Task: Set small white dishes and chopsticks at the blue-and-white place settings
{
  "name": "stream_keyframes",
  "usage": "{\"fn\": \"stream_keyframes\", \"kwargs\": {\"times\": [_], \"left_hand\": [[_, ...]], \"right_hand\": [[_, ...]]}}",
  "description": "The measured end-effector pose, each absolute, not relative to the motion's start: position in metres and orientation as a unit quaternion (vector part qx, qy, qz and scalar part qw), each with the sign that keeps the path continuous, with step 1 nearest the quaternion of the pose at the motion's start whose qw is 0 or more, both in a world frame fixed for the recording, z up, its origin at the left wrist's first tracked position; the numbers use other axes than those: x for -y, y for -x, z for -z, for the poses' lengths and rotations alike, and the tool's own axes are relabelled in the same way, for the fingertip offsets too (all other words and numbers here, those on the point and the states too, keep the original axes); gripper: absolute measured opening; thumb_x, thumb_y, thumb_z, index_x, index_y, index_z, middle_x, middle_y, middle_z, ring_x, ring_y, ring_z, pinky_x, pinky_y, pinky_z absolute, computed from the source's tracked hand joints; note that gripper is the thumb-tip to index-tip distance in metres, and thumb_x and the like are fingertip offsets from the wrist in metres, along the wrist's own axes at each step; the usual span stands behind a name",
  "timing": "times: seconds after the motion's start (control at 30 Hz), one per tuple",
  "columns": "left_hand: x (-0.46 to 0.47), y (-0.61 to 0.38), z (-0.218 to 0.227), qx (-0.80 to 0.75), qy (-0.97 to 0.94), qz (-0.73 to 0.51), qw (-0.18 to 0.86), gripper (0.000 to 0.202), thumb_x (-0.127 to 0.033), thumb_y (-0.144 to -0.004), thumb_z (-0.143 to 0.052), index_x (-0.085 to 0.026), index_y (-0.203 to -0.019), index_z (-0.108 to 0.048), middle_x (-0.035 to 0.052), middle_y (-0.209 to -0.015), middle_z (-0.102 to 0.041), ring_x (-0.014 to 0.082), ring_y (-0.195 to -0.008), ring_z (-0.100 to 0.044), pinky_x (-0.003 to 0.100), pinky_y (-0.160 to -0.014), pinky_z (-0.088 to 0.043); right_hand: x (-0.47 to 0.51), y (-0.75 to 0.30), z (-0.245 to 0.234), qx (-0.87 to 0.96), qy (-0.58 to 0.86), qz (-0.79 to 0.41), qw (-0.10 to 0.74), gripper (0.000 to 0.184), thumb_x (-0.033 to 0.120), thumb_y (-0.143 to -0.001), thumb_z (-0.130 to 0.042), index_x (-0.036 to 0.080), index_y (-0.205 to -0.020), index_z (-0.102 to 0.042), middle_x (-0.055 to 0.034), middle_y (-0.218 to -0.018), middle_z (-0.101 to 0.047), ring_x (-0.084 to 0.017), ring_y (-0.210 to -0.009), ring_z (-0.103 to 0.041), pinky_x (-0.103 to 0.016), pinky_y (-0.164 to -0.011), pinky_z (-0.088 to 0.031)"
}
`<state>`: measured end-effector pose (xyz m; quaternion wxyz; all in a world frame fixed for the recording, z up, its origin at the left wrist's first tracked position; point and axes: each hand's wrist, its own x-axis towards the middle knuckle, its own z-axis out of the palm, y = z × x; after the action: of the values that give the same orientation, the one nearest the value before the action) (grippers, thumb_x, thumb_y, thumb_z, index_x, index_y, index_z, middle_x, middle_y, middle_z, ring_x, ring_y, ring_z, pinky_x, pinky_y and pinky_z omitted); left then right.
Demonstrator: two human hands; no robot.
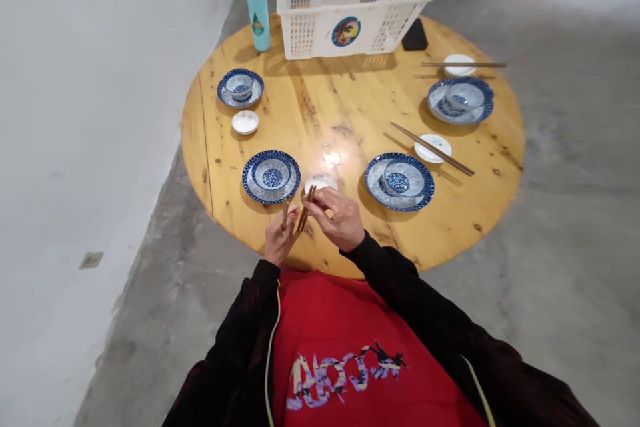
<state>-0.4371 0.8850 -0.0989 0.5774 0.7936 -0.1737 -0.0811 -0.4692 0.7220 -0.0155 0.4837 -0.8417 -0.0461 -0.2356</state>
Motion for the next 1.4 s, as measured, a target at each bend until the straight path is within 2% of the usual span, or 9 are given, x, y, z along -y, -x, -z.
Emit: {"fn": "stream_keyframes", "kwargs": {"times": [0.27, 0.5, 0.6, 0.7, 0.87, 1.13, 1.23, 1.4], "left_hand": [[-0.873, 0.435, 0.100, 0.203, -0.786, 0.104, 0.575, 0.053, -0.055, -0.102, -0.037, -0.018, -0.125, -0.068, 0.0121, -0.126, -0.070, 0.0242, -0.118, -0.065, 0.037, -0.101, -0.048], [-0.869, 0.436, 0.092, 0.228, -0.783, 0.106, 0.569, 0.053, -0.056, -0.102, -0.036, -0.021, -0.121, -0.071, 0.0083, -0.114, -0.073, 0.0217, -0.104, -0.067, 0.032, -0.094, -0.049], [-0.869, 0.437, 0.091, 0.231, -0.776, 0.126, 0.574, 0.053, -0.059, -0.100, -0.039, -0.021, -0.115, -0.073, 0.0078, -0.103, -0.074, 0.0212, -0.096, -0.068, 0.030, -0.087, -0.051], [-0.867, 0.437, 0.094, 0.223, -0.772, 0.140, 0.579, 0.054, -0.062, -0.097, -0.044, -0.020, -0.113, -0.074, 0.0077, -0.093, -0.074, 0.0222, -0.090, -0.069, 0.029, -0.080, -0.052], [-0.865, 0.436, 0.096, 0.231, -0.779, 0.154, 0.562, 0.052, -0.061, -0.097, -0.044, -0.021, -0.120, -0.069, 0.0064, -0.092, -0.075, 0.0233, -0.088, -0.072, 0.031, -0.078, -0.054], [-0.862, 0.433, 0.100, 0.246, -0.781, 0.154, 0.554, 0.042, -0.053, -0.098, -0.049, -0.020, -0.115, -0.070, 0.0056, -0.084, -0.076, 0.0222, -0.081, -0.074, 0.027, -0.071, -0.053], [-0.860, 0.432, 0.105, 0.256, -0.793, 0.148, 0.533, 0.041, -0.046, -0.099, -0.049, -0.018, -0.124, -0.067, 0.0068, -0.088, -0.077, 0.0222, -0.082, -0.076, 0.027, -0.073, -0.054], [-0.860, 0.433, 0.111, 0.288, -0.804, 0.120, 0.507, 0.042, -0.036, -0.100, -0.046, -0.019, -0.136, -0.062, 0.0107, -0.113, -0.076, 0.0231, -0.098, -0.075, 0.029, -0.084, -0.056]], "right_hand": [[-0.717, 0.471, 0.015, 0.059, 0.839, 0.246, 0.481, 0.015, 0.025, -0.095, -0.056, 0.019, -0.089, -0.068, -0.0073, -0.081, -0.067, -0.018, -0.070, -0.063, -0.032, -0.065, -0.053], [-0.714, 0.471, 0.012, 0.039, 0.854, 0.230, 0.466, 0.019, 0.029, -0.096, -0.054, 0.021, -0.084, -0.066, -0.0055, -0.078, -0.067, -0.018, -0.070, -0.065, -0.030, -0.062, -0.052], [-0.716, 0.471, 0.010, 0.042, 0.855, 0.225, 0.466, 0.018, 0.029, -0.096, -0.054, 0.021, -0.086, -0.066, -0.0055, -0.078, -0.068, -0.018, -0.071, -0.066, -0.031, -0.064, -0.053], [-0.719, 0.470, 0.009, 0.055, 0.857, 0.230, 0.457, 0.020, 0.029, -0.096, -0.054, 0.021, -0.080, -0.064, -0.0050, -0.075, -0.066, -0.018, -0.071, -0.064, -0.031, -0.064, -0.052], [-0.721, 0.472, 0.007, 0.068, 0.858, 0.235, 0.451, 0.021, 0.027, -0.095, -0.052, 0.022, -0.080, -0.065, -0.0054, -0.076, -0.067, -0.020, -0.073, -0.065, -0.034, -0.068, -0.052], [-0.721, 0.479, 0.004, 0.086, 0.864, 0.247, 0.431, 0.018, 0.018, -0.095, -0.050, 0.021, -0.085, -0.065, -0.0054, -0.078, -0.067, -0.019, -0.075, -0.065, -0.031, -0.069, -0.052], [-0.723, 0.481, 0.005, 0.096, 0.867, 0.253, 0.418, 0.017, 0.015, -0.093, -0.049, 0.020, -0.083, -0.063, -0.0051, -0.077, -0.065, -0.019, -0.074, -0.064, -0.031, -0.068, -0.051], [-0.726, 0.484, 0.008, 0.082, 0.867, 0.249, 0.424, 0.007, 0.021, -0.090, -0.057, 0.020, -0.085, -0.061, -0.0064, -0.080, -0.065, -0.019, -0.073, -0.064, -0.031, -0.068, -0.053]]}}
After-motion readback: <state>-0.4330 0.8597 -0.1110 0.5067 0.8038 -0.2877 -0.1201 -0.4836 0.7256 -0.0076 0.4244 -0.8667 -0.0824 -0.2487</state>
